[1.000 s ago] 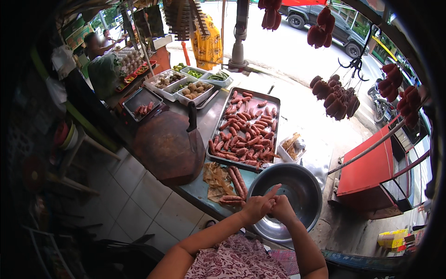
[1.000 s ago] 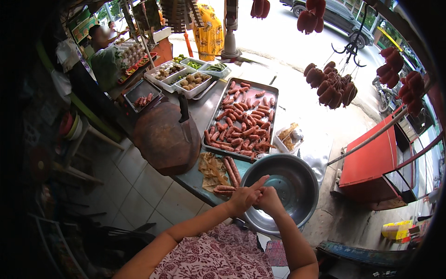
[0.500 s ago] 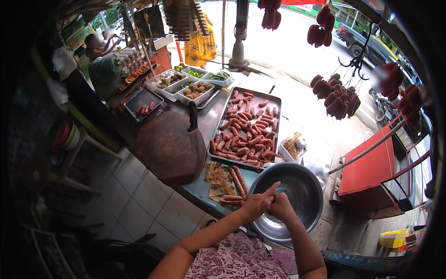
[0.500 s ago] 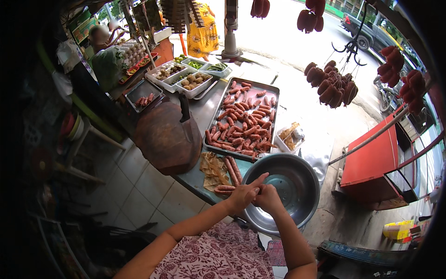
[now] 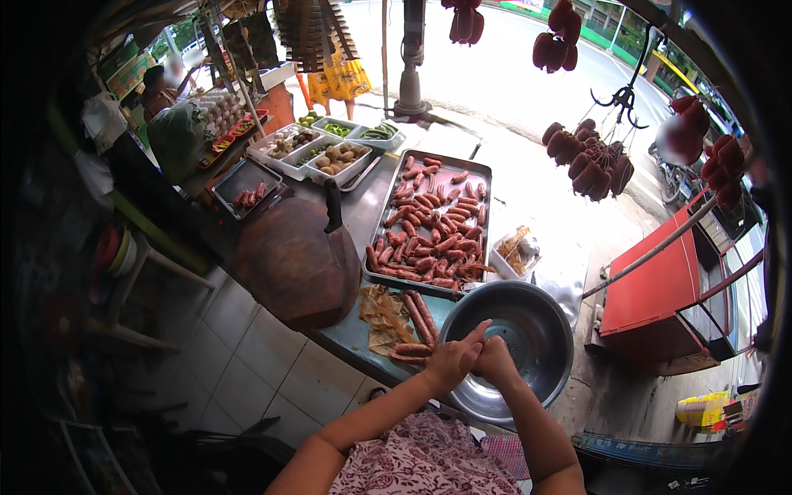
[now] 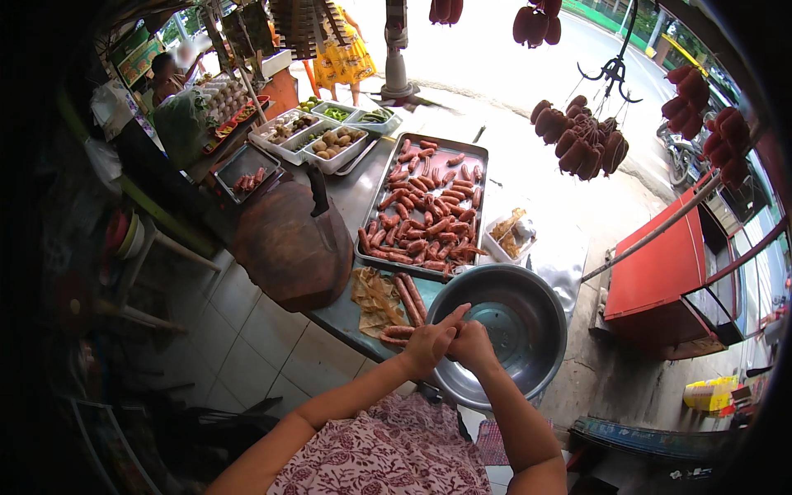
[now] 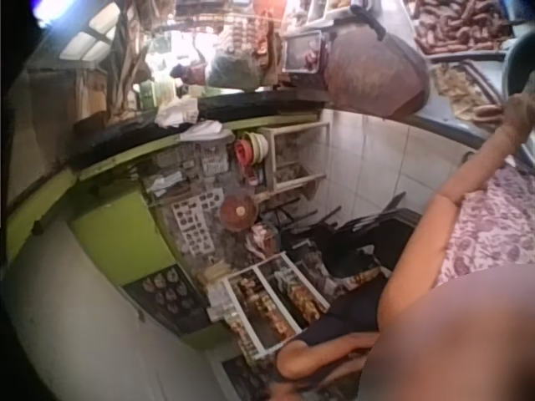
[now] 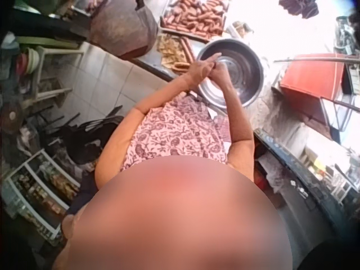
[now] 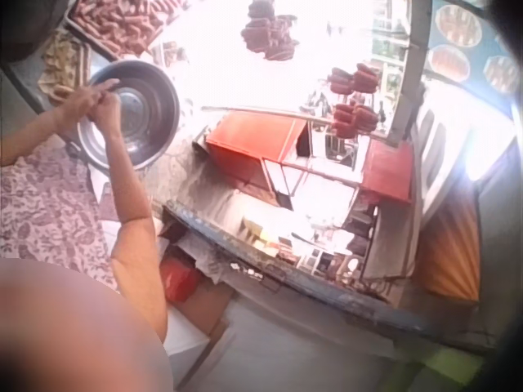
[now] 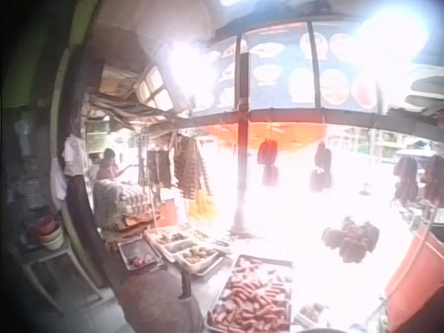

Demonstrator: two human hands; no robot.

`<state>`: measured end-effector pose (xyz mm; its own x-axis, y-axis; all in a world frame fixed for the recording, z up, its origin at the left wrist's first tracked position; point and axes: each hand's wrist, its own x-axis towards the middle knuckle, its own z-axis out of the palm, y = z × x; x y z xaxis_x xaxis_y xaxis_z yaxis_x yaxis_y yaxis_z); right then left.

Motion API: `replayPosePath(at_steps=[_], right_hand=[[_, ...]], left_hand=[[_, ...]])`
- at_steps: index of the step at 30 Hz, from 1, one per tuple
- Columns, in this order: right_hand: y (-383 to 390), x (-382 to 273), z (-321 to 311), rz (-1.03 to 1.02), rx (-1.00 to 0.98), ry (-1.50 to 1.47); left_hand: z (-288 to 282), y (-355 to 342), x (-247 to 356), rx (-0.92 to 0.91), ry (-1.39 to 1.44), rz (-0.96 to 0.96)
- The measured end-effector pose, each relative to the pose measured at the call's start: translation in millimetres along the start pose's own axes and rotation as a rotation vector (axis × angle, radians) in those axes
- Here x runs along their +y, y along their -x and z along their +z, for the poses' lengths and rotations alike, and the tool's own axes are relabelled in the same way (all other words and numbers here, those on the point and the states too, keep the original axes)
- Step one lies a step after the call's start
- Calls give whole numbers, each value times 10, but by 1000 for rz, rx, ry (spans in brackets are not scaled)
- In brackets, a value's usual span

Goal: The person ties off sections of a long sausage casing with string, cuts them into individual links, and places them on a tray. They then weigh portions on a digital scale and pack them into plastic bags.

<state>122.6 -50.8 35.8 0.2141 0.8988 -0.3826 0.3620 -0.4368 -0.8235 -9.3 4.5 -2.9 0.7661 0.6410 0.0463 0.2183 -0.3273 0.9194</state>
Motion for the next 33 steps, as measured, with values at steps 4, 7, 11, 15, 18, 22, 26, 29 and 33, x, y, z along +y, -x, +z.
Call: replayPosePath(at_steps=[4, 7, 11, 15, 18, 22, 26, 29, 33], right_hand=[[-7, -126, -245, -84, -166, 124], [27, -152, -475, -10, -408, -146], [28, -136, -257, 68, -217, -126], [-23, -176, 41, -67, 24, 152], [-21, -208, -110, -6, -191, -68], [20, -165, -427, -12, -415, -337], [11, -72, -250, 28, -251, -169], [-67, -49, -19, 26, -50, -18], [-66, -83, 82, -42, -3, 195]], left_hand=[[-117, 4, 55, 21, 56, 60], [-204, 19, 83, -32, 108, 26], [-202, 17, 68, -71, 54, 25], [-197, 4, 32, -44, 6, -1], [-232, -9, 30, -52, 13, -9], [-239, -18, 56, 66, 87, 106], [-169, 0, 73, -5, -9, 15], [-139, 21, 56, -14, -87, -14], [-166, 64, 10, -80, -51, -117]])
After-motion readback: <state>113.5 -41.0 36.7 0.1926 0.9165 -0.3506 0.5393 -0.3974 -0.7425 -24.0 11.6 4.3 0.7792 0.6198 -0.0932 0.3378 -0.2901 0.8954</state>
